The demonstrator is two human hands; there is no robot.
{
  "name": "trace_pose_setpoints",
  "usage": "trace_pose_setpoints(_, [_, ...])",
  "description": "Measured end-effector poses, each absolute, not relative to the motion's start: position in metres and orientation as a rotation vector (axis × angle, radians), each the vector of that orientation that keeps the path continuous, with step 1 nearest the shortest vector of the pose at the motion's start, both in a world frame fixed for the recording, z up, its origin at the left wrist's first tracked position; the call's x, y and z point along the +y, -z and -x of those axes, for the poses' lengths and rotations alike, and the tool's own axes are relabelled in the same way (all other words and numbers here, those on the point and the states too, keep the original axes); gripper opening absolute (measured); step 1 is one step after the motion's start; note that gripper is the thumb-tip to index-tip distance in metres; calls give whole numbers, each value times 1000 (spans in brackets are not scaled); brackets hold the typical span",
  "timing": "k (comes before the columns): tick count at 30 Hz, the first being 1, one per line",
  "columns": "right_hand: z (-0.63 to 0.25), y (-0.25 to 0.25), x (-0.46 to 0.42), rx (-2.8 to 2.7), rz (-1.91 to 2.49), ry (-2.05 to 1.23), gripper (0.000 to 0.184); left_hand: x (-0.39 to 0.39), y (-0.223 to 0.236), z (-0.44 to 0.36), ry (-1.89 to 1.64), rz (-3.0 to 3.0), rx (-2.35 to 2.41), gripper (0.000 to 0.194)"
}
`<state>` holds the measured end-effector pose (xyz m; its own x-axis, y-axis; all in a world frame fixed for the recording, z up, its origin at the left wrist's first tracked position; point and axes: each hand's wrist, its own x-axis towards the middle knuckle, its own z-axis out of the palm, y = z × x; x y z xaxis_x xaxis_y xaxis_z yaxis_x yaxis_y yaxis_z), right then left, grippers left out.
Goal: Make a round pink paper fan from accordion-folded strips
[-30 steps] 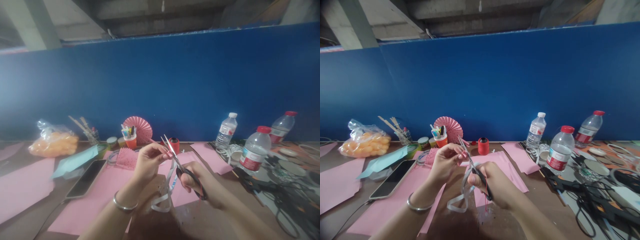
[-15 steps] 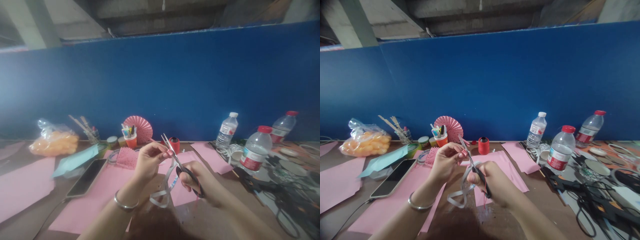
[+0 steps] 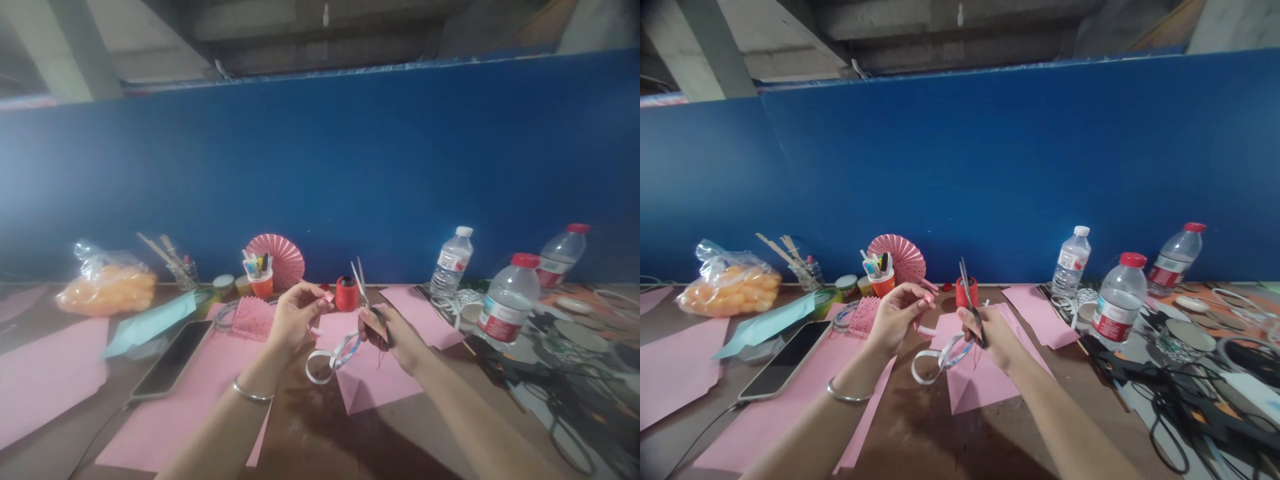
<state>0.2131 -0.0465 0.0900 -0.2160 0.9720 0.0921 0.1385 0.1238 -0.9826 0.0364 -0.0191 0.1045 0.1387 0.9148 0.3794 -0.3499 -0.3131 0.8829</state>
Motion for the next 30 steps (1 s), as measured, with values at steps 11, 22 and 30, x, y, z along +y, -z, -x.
trace_pose_setpoints(11, [-257,-41,-1,-1613,1630,-723,27,-21,-106,-32,-1408,-1332,543,16])
trace_pose_setpoints(22, [-263,-45,-8,-1676,1865,-283,21,-34,-121,-31,-1275,-1272,326,17])
trace_pose_setpoints(30, [-175,-104,-75,-1514,717,-1373,28,-60,-132,-47,-1173,-1067,177,22])
